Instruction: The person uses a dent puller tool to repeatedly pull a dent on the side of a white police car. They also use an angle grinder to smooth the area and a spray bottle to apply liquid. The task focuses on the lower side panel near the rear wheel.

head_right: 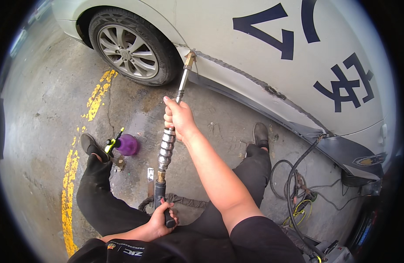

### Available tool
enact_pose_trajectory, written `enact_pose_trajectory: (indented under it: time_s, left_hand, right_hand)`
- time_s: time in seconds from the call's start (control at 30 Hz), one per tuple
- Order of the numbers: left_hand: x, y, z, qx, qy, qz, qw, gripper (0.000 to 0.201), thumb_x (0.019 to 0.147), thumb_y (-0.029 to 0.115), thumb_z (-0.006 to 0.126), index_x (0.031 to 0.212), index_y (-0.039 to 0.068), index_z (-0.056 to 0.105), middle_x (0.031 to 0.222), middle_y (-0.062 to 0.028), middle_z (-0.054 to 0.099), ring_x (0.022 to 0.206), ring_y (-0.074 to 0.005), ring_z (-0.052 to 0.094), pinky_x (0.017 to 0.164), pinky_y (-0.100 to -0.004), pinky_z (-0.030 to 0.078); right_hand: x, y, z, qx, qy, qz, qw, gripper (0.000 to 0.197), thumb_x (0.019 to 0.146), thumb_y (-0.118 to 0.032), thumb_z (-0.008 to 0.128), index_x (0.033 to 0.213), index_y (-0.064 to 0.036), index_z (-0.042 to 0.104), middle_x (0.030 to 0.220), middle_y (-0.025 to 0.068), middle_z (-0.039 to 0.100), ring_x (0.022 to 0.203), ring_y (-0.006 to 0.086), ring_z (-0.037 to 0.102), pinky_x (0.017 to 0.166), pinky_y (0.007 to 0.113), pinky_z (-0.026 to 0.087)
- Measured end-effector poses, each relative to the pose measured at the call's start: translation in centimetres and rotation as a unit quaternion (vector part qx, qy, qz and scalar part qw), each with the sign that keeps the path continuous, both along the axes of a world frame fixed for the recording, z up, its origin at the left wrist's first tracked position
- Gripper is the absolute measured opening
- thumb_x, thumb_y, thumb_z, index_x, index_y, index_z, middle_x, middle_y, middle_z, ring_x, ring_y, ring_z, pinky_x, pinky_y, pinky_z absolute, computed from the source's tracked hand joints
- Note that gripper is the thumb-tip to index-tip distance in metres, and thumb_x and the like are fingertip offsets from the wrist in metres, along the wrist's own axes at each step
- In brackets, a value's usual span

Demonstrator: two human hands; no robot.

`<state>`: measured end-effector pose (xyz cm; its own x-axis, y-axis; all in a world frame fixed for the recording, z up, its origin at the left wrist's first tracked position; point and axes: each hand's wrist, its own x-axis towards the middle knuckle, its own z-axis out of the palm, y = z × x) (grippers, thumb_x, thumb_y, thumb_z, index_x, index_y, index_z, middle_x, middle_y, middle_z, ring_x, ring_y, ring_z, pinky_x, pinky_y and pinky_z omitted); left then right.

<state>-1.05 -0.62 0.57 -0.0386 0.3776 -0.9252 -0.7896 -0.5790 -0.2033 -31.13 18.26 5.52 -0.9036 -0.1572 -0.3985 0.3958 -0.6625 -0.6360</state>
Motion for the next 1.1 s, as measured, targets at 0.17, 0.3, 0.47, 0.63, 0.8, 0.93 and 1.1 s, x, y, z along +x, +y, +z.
enact_pose_trajectory:
  time_s: [0.17,0.3,0.47,0.63,0.8,0.93,1.1]
  left_hand:
    - [-0.6,0.3,1.4,0.001,0.006,-0.013,1.000,0.036,0.090,0.030,0.078,0.072,0.017,0.049,0.064,0.0005,0.051,0.059,-0.0188,0.053,0.060,-0.0340,0.047]
    - [-0.7,0.3,1.5,0.012,-0.025,0.006,1.000,0.044,0.090,0.040,0.076,0.067,0.015,0.049,0.064,-0.0002,0.051,0.059,-0.0188,0.053,0.058,-0.0329,0.047]
    - [-0.3,-0.1,0.6,0.074,-0.022,-0.001,0.997,0.025,0.092,0.031,0.077,0.089,0.021,0.055,0.068,0.0012,0.051,0.062,-0.0193,0.052,0.065,-0.0372,0.047]
    - [-0.2,0.5,0.7,0.043,-0.033,-0.001,0.999,0.030,0.090,0.029,0.085,0.091,0.027,0.055,0.072,0.0052,0.051,0.064,-0.0154,0.052,0.064,-0.0362,0.045]
    - [-0.8,1.1,1.1,0.015,-0.014,-0.034,0.999,0.041,0.087,0.031,0.088,0.076,0.021,0.050,0.066,0.0038,0.050,0.060,-0.0169,0.053,0.058,-0.0334,0.046]
    - [-0.8,1.2,0.9,0.010,-0.018,-0.040,0.999,0.045,0.088,0.031,0.086,0.069,0.017,0.048,0.063,0.0026,0.050,0.058,-0.0176,0.054,0.056,-0.0312,0.048]
    - [-0.7,0.9,0.7,0.015,-0.004,-0.033,0.999,0.041,0.089,0.027,0.083,0.070,0.016,0.049,0.063,0.0021,0.050,0.058,-0.0171,0.053,0.056,-0.0306,0.048]
  right_hand:
    - [0.0,-0.1,0.3,0.019,-0.020,-0.012,1.000,0.037,0.107,-0.027,0.067,0.082,-0.0188,0.040,0.063,-0.0090,0.035,0.049,0.0040,0.028,0.044,0.026,0.025]
    - [0.1,0.1,0.3,0.028,-0.027,-0.029,0.999,0.039,0.107,-0.027,0.068,0.081,-0.0184,0.040,0.063,-0.0089,0.035,0.048,0.0042,0.028,0.044,0.026,0.025]
    - [0.2,0.0,0.0,0.050,-0.018,-0.039,0.998,0.038,0.105,-0.029,0.070,0.081,-0.0183,0.043,0.063,-0.0092,0.038,0.048,0.0039,0.031,0.042,0.026,0.025]
    - [0.2,0.4,-0.7,0.053,-0.017,-0.034,0.998,0.034,0.104,-0.028,0.071,0.083,-0.0177,0.046,0.066,-0.0080,0.044,0.051,0.0046,0.039,0.044,0.026,0.032]
    - [4.5,-1.2,-3.2,0.175,-0.009,-0.046,0.983,0.019,0.099,-0.022,0.076,0.095,-0.0119,0.060,0.075,0.0009,0.061,0.063,0.0106,0.059,0.053,0.029,0.049]
    - [6.2,-2.2,-3.4,0.089,-0.058,-0.047,0.993,0.019,0.097,-0.017,0.076,0.099,-0.0090,0.059,0.080,0.0044,0.064,0.064,0.0162,0.066,0.055,0.033,0.056]
    - [0.1,0.0,2.7,0.132,-0.070,-0.071,0.986,0.022,0.099,-0.022,0.076,0.097,-0.0069,0.060,0.075,0.0040,0.063,0.059,0.0151,0.063,0.052,0.032,0.053]
